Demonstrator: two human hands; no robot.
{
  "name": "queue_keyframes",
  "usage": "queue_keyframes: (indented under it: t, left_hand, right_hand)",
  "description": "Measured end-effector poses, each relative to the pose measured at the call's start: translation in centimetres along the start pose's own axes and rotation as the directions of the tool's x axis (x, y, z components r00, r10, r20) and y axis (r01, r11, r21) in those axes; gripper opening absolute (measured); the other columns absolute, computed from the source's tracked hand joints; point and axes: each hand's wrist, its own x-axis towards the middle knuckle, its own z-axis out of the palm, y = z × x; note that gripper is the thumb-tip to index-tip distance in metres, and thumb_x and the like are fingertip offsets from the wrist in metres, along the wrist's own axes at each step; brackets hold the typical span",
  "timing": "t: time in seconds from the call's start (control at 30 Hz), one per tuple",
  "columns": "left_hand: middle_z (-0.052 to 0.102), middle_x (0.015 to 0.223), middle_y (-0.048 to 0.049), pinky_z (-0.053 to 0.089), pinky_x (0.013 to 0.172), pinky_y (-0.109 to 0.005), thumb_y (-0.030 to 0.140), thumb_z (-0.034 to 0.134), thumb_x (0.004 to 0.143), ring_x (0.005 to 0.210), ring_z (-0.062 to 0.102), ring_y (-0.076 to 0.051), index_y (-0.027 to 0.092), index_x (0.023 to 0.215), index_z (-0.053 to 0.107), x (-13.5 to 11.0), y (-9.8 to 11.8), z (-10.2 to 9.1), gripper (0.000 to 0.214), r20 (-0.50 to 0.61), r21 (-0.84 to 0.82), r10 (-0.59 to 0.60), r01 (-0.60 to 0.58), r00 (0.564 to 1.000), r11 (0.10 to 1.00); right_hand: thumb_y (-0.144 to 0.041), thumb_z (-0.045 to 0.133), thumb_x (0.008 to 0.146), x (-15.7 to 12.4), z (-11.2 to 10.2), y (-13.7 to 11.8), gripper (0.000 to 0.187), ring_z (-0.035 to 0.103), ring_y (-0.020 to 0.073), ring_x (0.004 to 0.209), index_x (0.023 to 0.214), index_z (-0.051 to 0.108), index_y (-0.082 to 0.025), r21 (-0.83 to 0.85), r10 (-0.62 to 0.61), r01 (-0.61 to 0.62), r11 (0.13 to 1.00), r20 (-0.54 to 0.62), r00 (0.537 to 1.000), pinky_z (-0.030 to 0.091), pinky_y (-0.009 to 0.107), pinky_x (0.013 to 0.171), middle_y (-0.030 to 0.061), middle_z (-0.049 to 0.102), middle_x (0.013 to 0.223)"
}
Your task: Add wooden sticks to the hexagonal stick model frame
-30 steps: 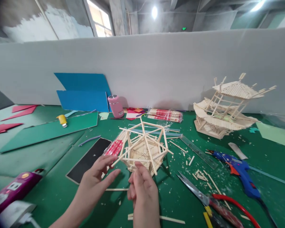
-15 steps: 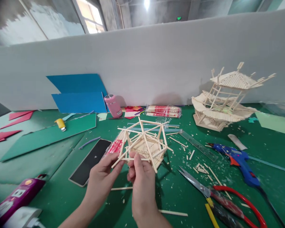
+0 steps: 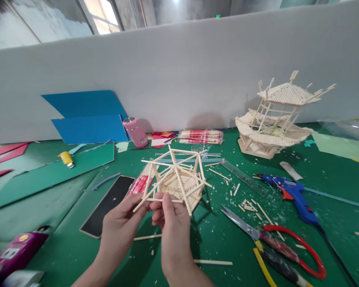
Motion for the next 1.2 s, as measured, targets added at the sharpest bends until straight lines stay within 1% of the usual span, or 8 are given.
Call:
queue_keyframes:
  t: [0.13, 0.33, 0.47, 0.83, 1.03, 1.2]
  left_hand:
    - [0.067, 0.072, -0.0002, 0.049, 0.058, -0.024, 0.019, 0.058, 0.074, 0.065, 0.061, -0.016, 0.020, 0.075, 0.067, 0.09, 0.18, -0.04, 0.009, 0.008, 0.013, 0.021, -0.021, 1.000, 1.000]
    - [0.068, 0.075, -0.0020, 0.048, 0.061, -0.023, 0.020, 0.059, 0.075, 0.067, 0.061, -0.016, 0.018, 0.076, 0.067, 0.18, 0.13, -0.03, 0.009, 0.010, 0.034, 0.003, -0.003, 1.000, 0.999]
    - [0.067, 0.076, -0.0029, 0.048, 0.062, -0.023, 0.020, 0.059, 0.074, 0.069, 0.061, -0.015, 0.016, 0.078, 0.067, 0.08, -0.11, 0.03, 0.009, 0.001, 0.011, -0.008, 0.008, 1.000, 1.000]
    - [0.066, 0.077, 0.0033, 0.045, 0.063, -0.017, 0.015, 0.060, 0.075, 0.069, 0.060, -0.011, 0.023, 0.079, 0.066, -0.01, -0.50, 0.04, 0.010, 0.035, -0.008, 0.043, -0.042, 0.998, 0.999]
    - [0.066, 0.077, 0.0035, 0.045, 0.062, -0.017, 0.015, 0.060, 0.076, 0.069, 0.060, -0.011, 0.023, 0.080, 0.066, 0.00, -0.72, -0.02, 0.011, 0.043, -0.003, 0.040, -0.040, 0.998, 0.999]
    - [0.066, 0.076, 0.0025, 0.045, 0.061, -0.018, 0.017, 0.059, 0.076, 0.068, 0.059, -0.012, 0.022, 0.078, 0.066, 0.08, -0.45, 0.08, 0.009, 0.054, -0.007, 0.037, -0.037, 0.998, 0.999]
  right_hand:
    - [-0.040, 0.064, 0.073, 0.09, 0.08, -0.09, 0.027, 0.047, 0.0054, 0.050, 0.077, 0.068, -0.014, -0.013, -0.009, 0.009, 1.000, 0.006, 1.000, 0.038, 0.017, 0.048, 0.0000, 0.062, 0.062]
    - [-0.041, 0.066, 0.070, 0.34, 0.15, -0.48, 0.028, 0.047, 0.0051, 0.047, 0.073, 0.068, -0.014, -0.054, -0.030, 0.029, 0.998, -0.005, 1.000, 0.038, 0.017, 0.045, -0.0005, 0.061, 0.058]
    - [-0.040, 0.065, 0.072, 0.58, -0.03, -0.40, 0.026, 0.048, 0.0050, 0.047, 0.074, 0.068, -0.014, -0.057, -0.036, 0.038, 0.998, 0.030, 0.999, 0.039, 0.016, 0.046, -0.0009, 0.061, 0.058]
    - [-0.040, 0.064, 0.072, 0.54, -0.33, -0.67, 0.026, 0.049, 0.0054, 0.049, 0.074, 0.067, -0.014, -0.092, -0.023, 0.027, 0.995, 0.038, 0.999, 0.041, 0.017, 0.048, -0.0008, 0.061, 0.059]
    - [-0.039, 0.064, 0.073, 0.48, -0.33, -0.56, 0.024, 0.049, 0.0055, 0.049, 0.074, 0.067, -0.015, -0.090, -0.027, 0.030, 0.995, 0.041, 0.999, 0.041, 0.017, 0.048, -0.0013, 0.060, 0.059]
    - [-0.039, 0.062, 0.075, 0.65, -0.45, -0.53, 0.025, 0.049, 0.0055, 0.049, 0.075, 0.067, -0.015, -0.111, -0.045, 0.050, 0.993, 0.046, 0.998, 0.041, 0.017, 0.048, -0.0013, 0.060, 0.058]
